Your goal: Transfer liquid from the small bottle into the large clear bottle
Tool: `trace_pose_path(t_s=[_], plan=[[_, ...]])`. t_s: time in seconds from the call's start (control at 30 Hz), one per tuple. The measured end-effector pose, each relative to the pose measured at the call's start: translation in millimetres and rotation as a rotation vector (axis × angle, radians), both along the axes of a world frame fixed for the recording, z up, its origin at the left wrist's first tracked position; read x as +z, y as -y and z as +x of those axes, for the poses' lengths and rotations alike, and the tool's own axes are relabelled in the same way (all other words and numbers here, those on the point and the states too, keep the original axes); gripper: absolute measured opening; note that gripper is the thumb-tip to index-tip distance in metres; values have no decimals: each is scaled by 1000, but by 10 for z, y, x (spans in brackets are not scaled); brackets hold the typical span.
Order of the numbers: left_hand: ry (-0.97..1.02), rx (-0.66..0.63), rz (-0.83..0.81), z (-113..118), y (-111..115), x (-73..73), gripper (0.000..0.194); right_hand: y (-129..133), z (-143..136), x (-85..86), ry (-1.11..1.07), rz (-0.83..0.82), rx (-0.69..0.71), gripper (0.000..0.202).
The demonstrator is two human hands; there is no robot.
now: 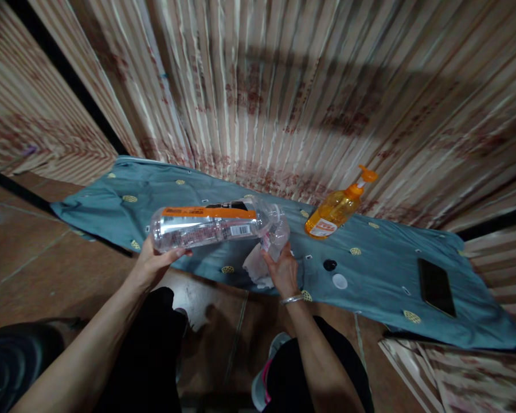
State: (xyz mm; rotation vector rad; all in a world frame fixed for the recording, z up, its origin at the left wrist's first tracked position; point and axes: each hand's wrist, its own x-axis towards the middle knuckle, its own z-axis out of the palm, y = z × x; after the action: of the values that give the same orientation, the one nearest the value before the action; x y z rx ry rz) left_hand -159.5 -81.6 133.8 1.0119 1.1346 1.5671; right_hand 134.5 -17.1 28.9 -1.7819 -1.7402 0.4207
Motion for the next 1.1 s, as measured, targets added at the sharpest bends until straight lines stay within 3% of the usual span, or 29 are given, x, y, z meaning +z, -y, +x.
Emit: trace_pose_path(t_s=[0.2, 0.33, 0.67, 1.1], plan=[[26, 69, -27, 27, 1, 26, 93, -7, -1, -12, 9, -8, -1, 69], [16, 58, -31, 34, 8, 55, 82, -10, 2, -10, 34, -14, -5, 66], [31, 74, -32, 35, 2, 51, 92, -4, 5, 16, 68, -21, 12, 68], [1, 62, 6, 16, 2, 32, 84, 6, 12, -39, 79, -10, -10, 71]])
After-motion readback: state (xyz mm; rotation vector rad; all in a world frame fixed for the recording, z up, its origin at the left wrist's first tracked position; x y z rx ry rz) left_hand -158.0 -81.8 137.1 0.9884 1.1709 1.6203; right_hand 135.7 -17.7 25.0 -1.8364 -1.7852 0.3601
